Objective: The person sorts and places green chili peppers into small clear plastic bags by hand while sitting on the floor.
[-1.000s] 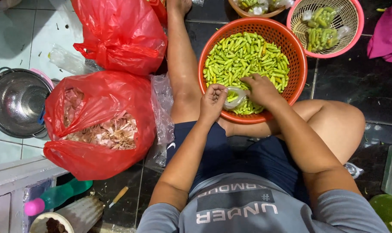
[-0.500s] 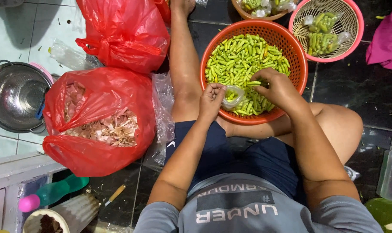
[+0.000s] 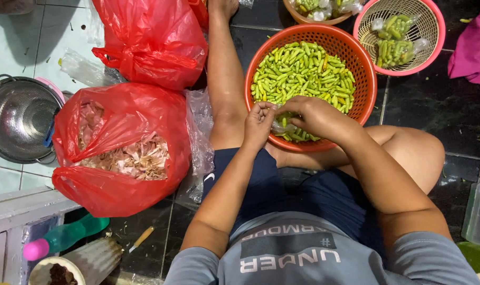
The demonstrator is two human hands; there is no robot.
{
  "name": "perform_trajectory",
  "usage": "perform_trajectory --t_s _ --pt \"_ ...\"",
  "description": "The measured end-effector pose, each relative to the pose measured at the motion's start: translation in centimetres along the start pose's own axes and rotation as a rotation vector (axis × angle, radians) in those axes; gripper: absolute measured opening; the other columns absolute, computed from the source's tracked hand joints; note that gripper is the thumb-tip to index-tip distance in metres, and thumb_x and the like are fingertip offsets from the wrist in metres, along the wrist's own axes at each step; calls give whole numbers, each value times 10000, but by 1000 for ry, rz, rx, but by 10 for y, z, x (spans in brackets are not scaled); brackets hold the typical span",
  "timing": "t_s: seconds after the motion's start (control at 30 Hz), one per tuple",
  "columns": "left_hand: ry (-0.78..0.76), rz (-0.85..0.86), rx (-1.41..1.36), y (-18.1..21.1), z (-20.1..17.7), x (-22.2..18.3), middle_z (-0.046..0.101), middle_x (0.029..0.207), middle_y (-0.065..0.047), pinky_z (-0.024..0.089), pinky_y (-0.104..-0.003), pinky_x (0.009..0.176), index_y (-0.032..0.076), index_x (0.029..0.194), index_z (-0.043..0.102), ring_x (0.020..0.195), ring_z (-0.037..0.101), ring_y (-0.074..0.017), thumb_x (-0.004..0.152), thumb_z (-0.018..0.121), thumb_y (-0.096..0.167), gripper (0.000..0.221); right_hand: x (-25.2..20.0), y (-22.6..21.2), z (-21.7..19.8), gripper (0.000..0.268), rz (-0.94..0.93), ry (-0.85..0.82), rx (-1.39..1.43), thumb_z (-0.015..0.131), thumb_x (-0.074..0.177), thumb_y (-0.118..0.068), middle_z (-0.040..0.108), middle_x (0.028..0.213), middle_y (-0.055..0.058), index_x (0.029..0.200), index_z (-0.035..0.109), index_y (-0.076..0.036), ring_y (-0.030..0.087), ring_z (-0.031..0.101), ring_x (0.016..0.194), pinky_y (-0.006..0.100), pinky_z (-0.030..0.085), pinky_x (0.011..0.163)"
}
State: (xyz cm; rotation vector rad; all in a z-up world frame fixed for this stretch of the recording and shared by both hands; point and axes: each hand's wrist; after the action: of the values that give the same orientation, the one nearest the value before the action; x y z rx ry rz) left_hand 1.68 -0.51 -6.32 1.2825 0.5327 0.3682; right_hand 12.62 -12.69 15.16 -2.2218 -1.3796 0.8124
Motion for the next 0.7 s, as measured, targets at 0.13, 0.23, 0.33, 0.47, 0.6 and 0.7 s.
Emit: perform_trajectory --t_s 0.13,0.23,0.33,0.47,0.6,0.7 --pt "-4 1 -4 -1 -1 2 658 722 -23 523 -167 504 94 1102 641 560 607 -47 1004 639 152 113 2 -1 2 415 17 19 -24 678 895 15 715 1204 181 1286 702 -123 377 699 1116 484 577 913" --pt "9 -4 -2 5 0 2 655 719 -17 525 -169 497 85 1087 648 559 600 -41 1008 631 137 96 4 0 5 390 -17 35 -68 650 908 35 722 1189 160 1258 711 -125 358 707 1105 454 585 897" --pt "14 -16 -32 11 -1 1 646 713 -20 536 -174 484 86 1085 638 549 605 -52 1002 662 174 123 4 -6 6 457 20 50 25 549 928 102 713 1201 203 1337 645 -77 366 700 1120 476 581 913" --pt "17 -30 -33 21 1 -1 637 716 -23 546 -181 491 83 1083 636 560 613 -64 1004 649 171 119 6 7 7 530 75 82 201 491 945 122 689 1233 231 1427 582 -79 355 704 1053 489 579 882" --pt "37 -24 -34 19 2 0 640 725 -33 551 -188 497 90 1085 644 568 617 -63 1002 654 180 123 7 56 13 397 133 205 100 497 978 113 676 1197 278 1326 650 -4 434 710 993 526 585 760" --pt "31 -35 -33 15 2 1 642 723 -31 549 -186 500 86 1082 645 567 618 -63 999 655 177 123 10 82 38 791 386 -186 -148 863 804 -347 481 1466 311 1507 532 -198 558 498 1311 709 520 928"
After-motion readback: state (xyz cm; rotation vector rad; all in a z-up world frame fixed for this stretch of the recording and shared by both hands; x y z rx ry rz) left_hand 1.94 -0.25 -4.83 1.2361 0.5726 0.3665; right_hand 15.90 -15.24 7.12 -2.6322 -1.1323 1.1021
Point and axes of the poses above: each hand's wrist, its own x-axis towards the middle knuckle, its own z-axis out of the palm, y = z × x
